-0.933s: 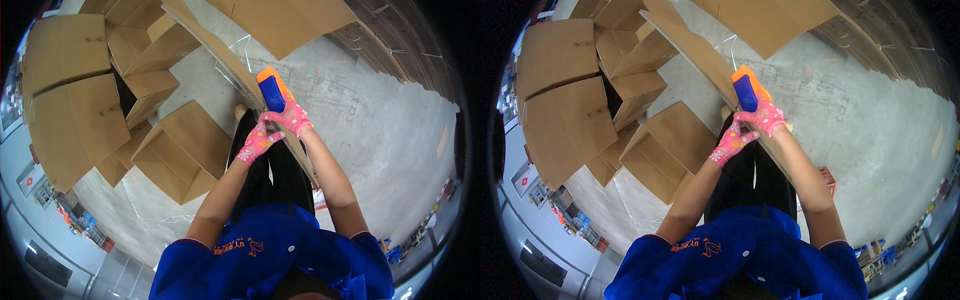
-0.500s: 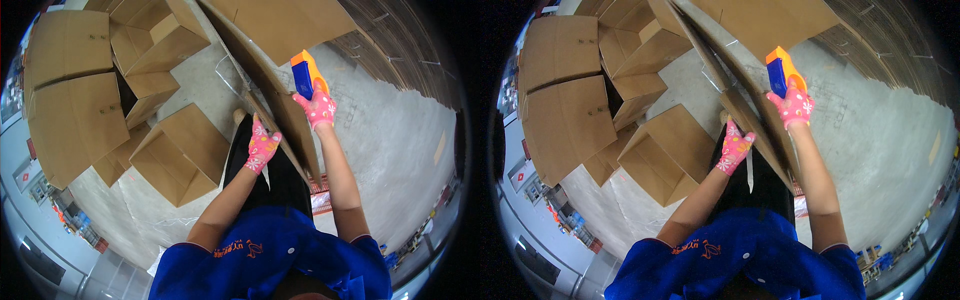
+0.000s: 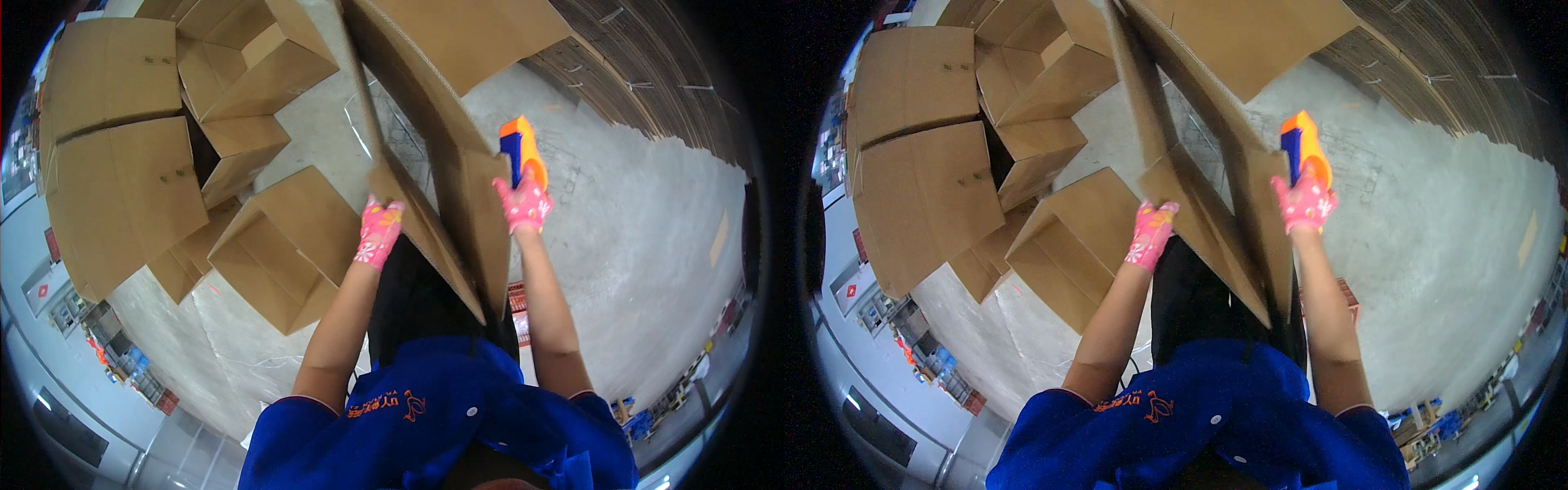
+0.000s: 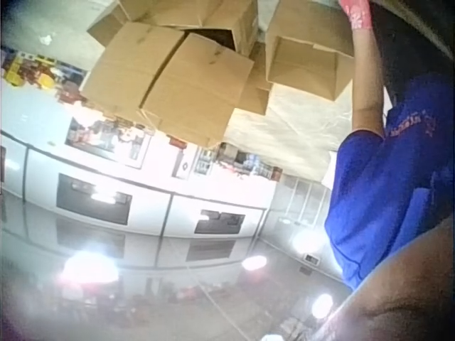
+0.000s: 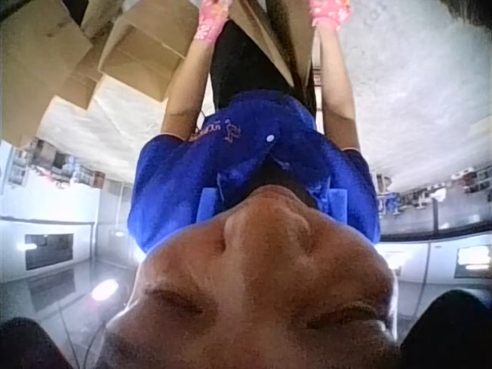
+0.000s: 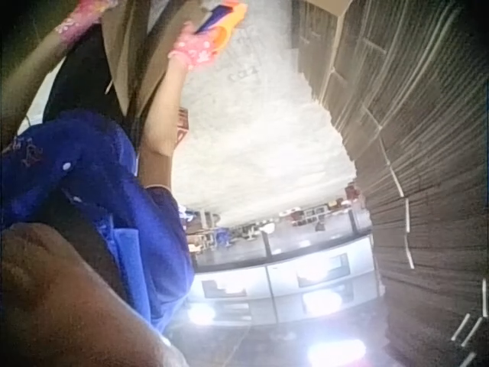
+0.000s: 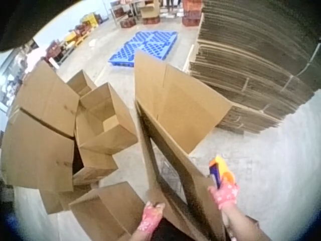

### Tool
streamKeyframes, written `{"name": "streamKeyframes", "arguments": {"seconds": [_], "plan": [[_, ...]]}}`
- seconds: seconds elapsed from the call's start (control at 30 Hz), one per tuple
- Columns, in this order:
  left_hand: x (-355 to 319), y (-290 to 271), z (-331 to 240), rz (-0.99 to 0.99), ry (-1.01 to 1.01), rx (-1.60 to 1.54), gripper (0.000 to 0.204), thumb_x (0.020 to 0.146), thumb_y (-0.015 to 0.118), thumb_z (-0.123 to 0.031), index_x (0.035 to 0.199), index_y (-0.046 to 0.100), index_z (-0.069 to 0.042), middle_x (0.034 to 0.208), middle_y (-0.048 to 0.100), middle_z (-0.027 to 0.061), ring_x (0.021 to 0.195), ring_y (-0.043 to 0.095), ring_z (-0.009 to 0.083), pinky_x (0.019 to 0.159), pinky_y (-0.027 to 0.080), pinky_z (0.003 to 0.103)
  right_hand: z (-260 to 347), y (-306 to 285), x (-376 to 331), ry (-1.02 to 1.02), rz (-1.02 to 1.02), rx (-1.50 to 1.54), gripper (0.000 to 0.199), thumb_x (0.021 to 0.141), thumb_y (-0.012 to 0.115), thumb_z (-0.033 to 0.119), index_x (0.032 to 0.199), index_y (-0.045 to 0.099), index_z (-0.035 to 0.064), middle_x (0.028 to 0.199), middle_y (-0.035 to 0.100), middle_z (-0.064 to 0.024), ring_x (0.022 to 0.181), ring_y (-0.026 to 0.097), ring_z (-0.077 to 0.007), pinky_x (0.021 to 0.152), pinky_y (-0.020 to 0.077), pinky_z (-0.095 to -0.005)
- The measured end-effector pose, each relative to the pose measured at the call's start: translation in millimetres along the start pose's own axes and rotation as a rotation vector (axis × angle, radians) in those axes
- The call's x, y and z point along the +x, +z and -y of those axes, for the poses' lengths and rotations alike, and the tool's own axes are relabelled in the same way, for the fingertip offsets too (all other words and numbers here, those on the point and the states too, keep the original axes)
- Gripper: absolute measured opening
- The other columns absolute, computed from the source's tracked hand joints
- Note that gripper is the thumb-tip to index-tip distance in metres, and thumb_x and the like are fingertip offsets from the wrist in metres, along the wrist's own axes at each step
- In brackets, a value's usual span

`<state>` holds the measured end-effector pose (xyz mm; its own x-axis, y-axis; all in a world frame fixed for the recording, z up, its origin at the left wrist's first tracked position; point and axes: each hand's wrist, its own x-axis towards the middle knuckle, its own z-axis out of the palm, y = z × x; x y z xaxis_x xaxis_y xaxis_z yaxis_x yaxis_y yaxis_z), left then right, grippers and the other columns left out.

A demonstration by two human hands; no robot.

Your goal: Assemble and seal cardboard boxes using a tape dispenser.

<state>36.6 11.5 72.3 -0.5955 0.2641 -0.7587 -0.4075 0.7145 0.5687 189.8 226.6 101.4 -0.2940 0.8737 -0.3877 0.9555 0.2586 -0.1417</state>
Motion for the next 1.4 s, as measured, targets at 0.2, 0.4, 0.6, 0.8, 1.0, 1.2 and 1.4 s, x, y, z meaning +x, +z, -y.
{"name": "streamKeyframes", "arguments": {"seconds": [0.2,0.4,0.6,0.8,1.0,1.2,1.4], "plan": [[-84.2,-17.4,38.7,-0.051,-0.153,-0.619,0.033,0.085,0.055,-0.015,0.116,0.048,-0.006,0.105,0.061,0.0109,0.085,0.064,0.0228,0.056,0.054,0.032,-15.7,-48.0,86.9,0.08,-0.091,-0.011,0.053,0.068,0.068,0.047,0.105,0.054,0.0116,0.099,0.066,-0.013,0.099,0.059,-0.0341,0.084,0.0367,-0.0489],[-136.5,40.7,46.8,0.06,-0.335,-0.885,0.028,0.088,0.052,-0.016,0.108,0.053,0.003,0.09,0.065,0.0152,0.068,0.066,0.0249,0.053,0.054,0.024,-39.1,-58.7,127.0,-0.003,-0.082,0.259,0.062,0.066,0.075,0.047,0.107,0.055,0.0051,0.098,0.065,-0.014,0.093,0.062,-0.0303,0.082,0.0428,-0.0461],[-148.7,47.6,43.3,0.091,-0.314,-0.844,0.027,0.09,0.05,-0.016,0.106,0.05,0.005,0.093,0.062,0.0195,0.069,0.066,0.0283,0.049,0.052,0.024,-35.5,-28.8,102.3,0.131,0.653,0.83,0.064,0.066,0.078,0.05,0.111,0.057,0.0081,0.096,0.064,-0.0051,0.079,0.061,-0.0152,0.059,0.0475,-0.0315],[-117.4,27.6,32.4,0.131,-0.278,-0.733,0.027,0.09,0.049,-0.017,0.106,0.051,0.005,0.093,0.063,0.0199,0.068,0.066,0.0277,0.05,0.054,0.024,0.9,-4.6,26.2,0.179,1.107,1.305,0.046,0.082,0.067,0.036,0.115,0.055,0.0069,0.093,0.067,-0.0041,0.084,0.065,-0.0186,0.068,0.0518,-0.0344],[-74.7,-5.4,41.3,0.112,-0.279,-0.604,0.029,0.085,0.053,-0.019,0.105,0.05,0.002,0.088,0.063,0.0173,0.064,0.065,0.0279,0.046,0.054,0.029,25.7,-16.5,-53.5,0.07,1.111,1.795,0.049,0.086,0.06,0.03,0.126,0.046,0.0055,0.103,0.065,-0.0067,0.106,0.058,-0.0263,0.091,0.0434,-0.0537],[-32.3,-25.2,52.1,-0.139,-0.248,-0.516,0.024,0.083,0.054,-0.021,0.09,0.058,0.002,0.08,0.062,0.0157,0.059,0.064,0.0248,0.047,0.053,0.031,43.2,-16.2,-101.6,-0.414,1.54,2.364,0.052,0.087,0.054,0.043,0.125,0.047,0.0084,0.099,0.061,-0.0086,0.124,0.043,-0.0294,0.103,0.0195,-0.0651],[-37.5,0.2,68.0,-0.157,-0.192,-0.596,0.034,0.084,0.061,-0.026,0.114,0.053,-0.014,0.106,0.061,0.0034,0.092,0.061,0.0214,0.068,0.053,0.042,109.9,-75.9,-94.3,-0.526,1.069,1.395,0.048,0.076,0.071,0.015,0.117,0.053,-0.0021,0.106,0.062,-0.0088,0.098,0.059,-0.0252,0.09,0.0443,-0.042]]}}
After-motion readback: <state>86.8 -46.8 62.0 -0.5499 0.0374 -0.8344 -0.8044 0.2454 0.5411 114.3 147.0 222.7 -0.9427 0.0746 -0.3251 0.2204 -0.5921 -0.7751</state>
